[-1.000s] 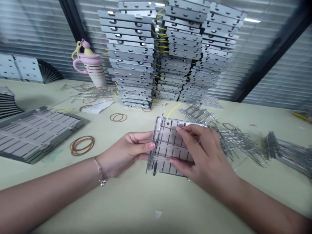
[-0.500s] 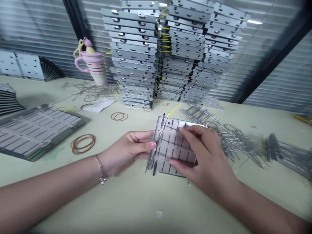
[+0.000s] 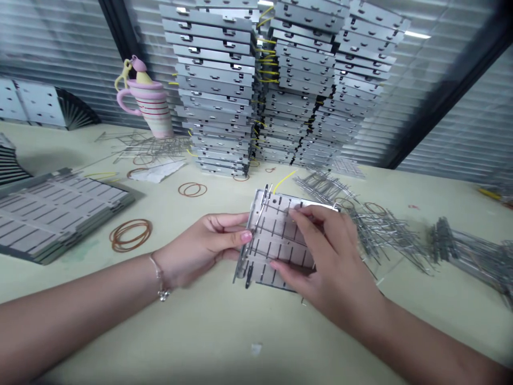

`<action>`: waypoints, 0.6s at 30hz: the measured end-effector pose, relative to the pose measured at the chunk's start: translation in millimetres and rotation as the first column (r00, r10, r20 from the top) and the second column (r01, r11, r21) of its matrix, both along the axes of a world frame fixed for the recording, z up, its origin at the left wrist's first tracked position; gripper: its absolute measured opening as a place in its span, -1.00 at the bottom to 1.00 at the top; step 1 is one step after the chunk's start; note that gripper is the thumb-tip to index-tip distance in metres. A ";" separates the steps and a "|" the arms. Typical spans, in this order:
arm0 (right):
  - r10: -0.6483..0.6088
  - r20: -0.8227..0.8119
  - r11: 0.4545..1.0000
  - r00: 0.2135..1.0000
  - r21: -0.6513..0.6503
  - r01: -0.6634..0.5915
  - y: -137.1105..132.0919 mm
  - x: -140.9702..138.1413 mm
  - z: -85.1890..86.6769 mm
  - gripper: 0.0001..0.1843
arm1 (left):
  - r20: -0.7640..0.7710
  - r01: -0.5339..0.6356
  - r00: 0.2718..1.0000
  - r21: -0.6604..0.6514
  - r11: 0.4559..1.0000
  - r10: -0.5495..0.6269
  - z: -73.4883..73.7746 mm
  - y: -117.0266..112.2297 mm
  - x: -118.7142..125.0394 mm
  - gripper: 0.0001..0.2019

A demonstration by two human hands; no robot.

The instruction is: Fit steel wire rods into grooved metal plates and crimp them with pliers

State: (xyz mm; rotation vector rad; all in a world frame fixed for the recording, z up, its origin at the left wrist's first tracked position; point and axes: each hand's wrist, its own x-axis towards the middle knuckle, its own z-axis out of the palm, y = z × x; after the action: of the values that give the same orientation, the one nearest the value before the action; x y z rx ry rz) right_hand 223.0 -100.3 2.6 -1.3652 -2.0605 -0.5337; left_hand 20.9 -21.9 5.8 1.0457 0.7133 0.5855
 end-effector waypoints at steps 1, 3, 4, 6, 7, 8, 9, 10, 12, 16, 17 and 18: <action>0.005 0.009 1.000 1.000 0.012 -0.005 -0.3 0.0 0.7 -0.45 | 0.000 0.005 1.000 0.003 1.000 -0.005 0.2 0.0 0.2 -0.56; 0.034 0.051 0.999 0.998 0.031 -0.036 -0.9 0.6 2.1 -0.48 | -0.004 0.004 1.000 0.010 1.000 -0.004 0.3 -0.1 0.4 -0.55; 0.054 0.074 0.998 0.996 0.032 -0.057 -1.1 1.0 2.4 -0.49 | -0.005 0.005 1.000 0.012 1.000 -0.005 0.4 -0.1 0.5 -0.55; 0.090 0.099 0.996 0.991 0.013 -0.092 -1.3 1.5 2.2 -0.48 | -0.003 0.010 1.000 0.013 1.000 -0.010 0.2 -0.2 0.3 -0.56; 0.101 0.096 0.995 0.990 0.001 -0.102 -1.3 1.4 1.7 -0.47 | -0.003 0.014 1.000 0.013 1.000 -0.014 0.0 -0.3 0.1 -0.57; 0.105 0.085 0.994 0.991 -0.006 -0.105 -1.3 1.2 1.2 -0.46 | -0.005 0.015 1.000 0.013 1.000 -0.015 -0.2 -0.4 -0.1 -0.59; 0.107 0.071 0.994 0.992 -0.007 -0.106 -1.3 0.8 0.6 -0.45 | -0.006 0.013 1.000 0.013 1.000 -0.012 -0.3 -0.5 -0.4 -0.60; 0.108 0.059 0.994 0.992 -0.007 -0.108 -1.3 0.3 0.1 -0.45 | -0.007 0.009 1.000 0.013 1.000 -0.009 -0.4 -0.6 -0.6 -0.61; 0.109 0.042 0.994 0.993 -0.008 -0.109 -1.4 -0.7 -0.9 -0.46 | -0.009 0.006 1.000 0.013 1.000 -0.006 -0.2 -0.6 -1.2 -0.62; 0.100 0.017 0.995 0.995 -0.017 -0.099 -1.6 -2.0 -3.1 -0.44 | 0.005 0.022 1.000 0.008 1.000 -0.022 0.9 -0.5 -1.7 -0.63; 0.098 0.012 0.995 0.995 -0.016 -0.097 -1.6 -2.1 -3.7 -0.44 | 0.009 0.021 1.000 0.004 1.000 -0.021 1.1 -0.7 -1.7 -0.63; 0.096 0.007 0.995 0.995 -0.013 -0.096 -1.5 -2.3 -4.4 -0.44 | 0.012 0.017 1.000 0.001 1.000 -0.017 1.3 -0.9 -1.6 -0.63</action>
State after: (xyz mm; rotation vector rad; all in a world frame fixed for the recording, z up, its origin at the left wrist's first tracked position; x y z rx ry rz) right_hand 220.7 -101.8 -1.8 -1.2660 -2.1268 -0.4861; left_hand 19.3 -22.8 7.1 1.0472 0.6933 0.5763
